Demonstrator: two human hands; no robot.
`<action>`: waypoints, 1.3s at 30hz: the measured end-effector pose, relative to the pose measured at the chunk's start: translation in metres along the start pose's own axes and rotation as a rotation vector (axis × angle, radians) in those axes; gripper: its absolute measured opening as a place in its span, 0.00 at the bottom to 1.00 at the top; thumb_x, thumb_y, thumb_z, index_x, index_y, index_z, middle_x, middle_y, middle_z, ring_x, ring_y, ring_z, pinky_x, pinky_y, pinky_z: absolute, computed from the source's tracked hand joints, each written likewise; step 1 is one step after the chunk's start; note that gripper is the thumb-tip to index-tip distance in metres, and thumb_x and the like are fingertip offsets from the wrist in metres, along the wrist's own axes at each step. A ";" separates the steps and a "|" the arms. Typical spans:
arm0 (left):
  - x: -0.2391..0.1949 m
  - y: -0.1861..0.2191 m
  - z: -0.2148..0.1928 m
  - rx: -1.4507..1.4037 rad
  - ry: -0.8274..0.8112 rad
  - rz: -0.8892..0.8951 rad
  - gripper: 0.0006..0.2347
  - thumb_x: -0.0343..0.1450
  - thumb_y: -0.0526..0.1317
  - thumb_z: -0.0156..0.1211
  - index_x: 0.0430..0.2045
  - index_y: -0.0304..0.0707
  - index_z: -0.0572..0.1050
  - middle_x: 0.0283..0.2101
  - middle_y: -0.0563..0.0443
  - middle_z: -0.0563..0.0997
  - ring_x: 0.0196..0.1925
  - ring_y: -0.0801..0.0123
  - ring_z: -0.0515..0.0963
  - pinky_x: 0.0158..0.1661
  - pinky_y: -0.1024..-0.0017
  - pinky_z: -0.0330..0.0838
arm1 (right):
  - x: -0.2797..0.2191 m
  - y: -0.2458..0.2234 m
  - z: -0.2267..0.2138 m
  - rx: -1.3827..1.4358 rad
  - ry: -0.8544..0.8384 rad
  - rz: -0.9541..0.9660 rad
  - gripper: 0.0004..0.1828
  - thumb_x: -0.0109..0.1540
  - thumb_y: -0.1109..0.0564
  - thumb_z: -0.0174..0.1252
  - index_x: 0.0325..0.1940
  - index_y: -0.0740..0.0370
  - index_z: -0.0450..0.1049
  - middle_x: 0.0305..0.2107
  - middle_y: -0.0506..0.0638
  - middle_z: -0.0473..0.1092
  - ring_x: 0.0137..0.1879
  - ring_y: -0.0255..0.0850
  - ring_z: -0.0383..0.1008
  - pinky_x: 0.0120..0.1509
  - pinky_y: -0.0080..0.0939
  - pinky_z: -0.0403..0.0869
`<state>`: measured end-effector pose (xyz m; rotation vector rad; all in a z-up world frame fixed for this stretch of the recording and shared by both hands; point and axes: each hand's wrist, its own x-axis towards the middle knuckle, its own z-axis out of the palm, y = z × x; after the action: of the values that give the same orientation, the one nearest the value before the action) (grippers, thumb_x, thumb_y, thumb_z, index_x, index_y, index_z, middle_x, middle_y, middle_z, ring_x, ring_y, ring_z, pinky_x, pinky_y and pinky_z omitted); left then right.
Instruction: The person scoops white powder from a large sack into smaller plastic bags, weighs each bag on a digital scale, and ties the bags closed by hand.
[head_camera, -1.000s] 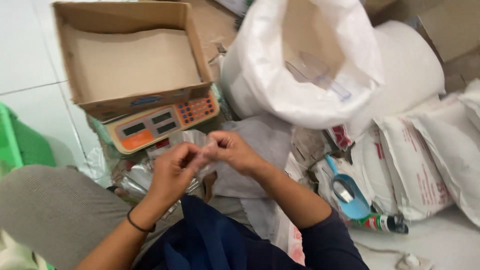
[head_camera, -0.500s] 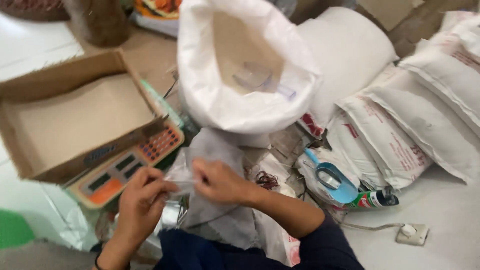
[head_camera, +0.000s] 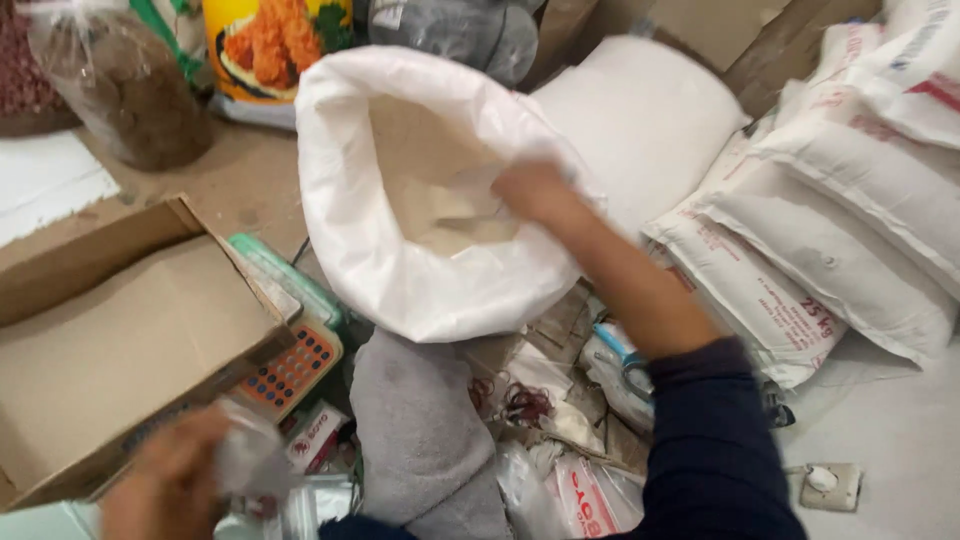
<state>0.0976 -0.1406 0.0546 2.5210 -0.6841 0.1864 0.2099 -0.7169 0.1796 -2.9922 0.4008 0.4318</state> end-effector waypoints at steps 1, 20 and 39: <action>0.012 0.004 -0.023 -0.005 0.010 -0.063 0.13 0.72 0.36 0.56 0.48 0.54 0.81 0.58 0.62 0.82 0.57 0.70 0.81 0.54 0.70 0.74 | -0.021 -0.021 -0.035 -0.357 -0.113 -0.016 0.15 0.62 0.53 0.46 0.40 0.54 0.79 0.42 0.50 0.76 0.48 0.50 0.76 0.44 0.48 0.72; 0.385 0.181 0.087 0.106 -0.114 0.273 0.11 0.66 0.26 0.56 0.40 0.30 0.79 0.44 0.41 0.79 0.43 0.49 0.85 0.42 0.58 0.82 | -0.108 0.000 -0.076 0.160 0.069 -0.139 0.16 0.63 0.51 0.59 0.56 0.41 0.79 0.45 0.56 0.80 0.57 0.60 0.77 0.60 0.61 0.74; 0.379 0.270 0.079 0.068 -0.503 0.056 0.12 0.64 0.31 0.61 0.39 0.22 0.81 0.29 0.35 0.84 0.40 0.43 0.87 0.44 0.55 0.81 | -0.025 -0.106 -0.136 -0.783 0.206 -0.335 0.05 0.53 0.60 0.62 0.29 0.53 0.82 0.21 0.52 0.76 0.31 0.53 0.79 0.36 0.62 0.76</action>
<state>0.2881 -0.5450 0.2053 2.6335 -0.9519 -0.4280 0.2516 -0.6265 0.3225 -3.7654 -0.3579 0.2914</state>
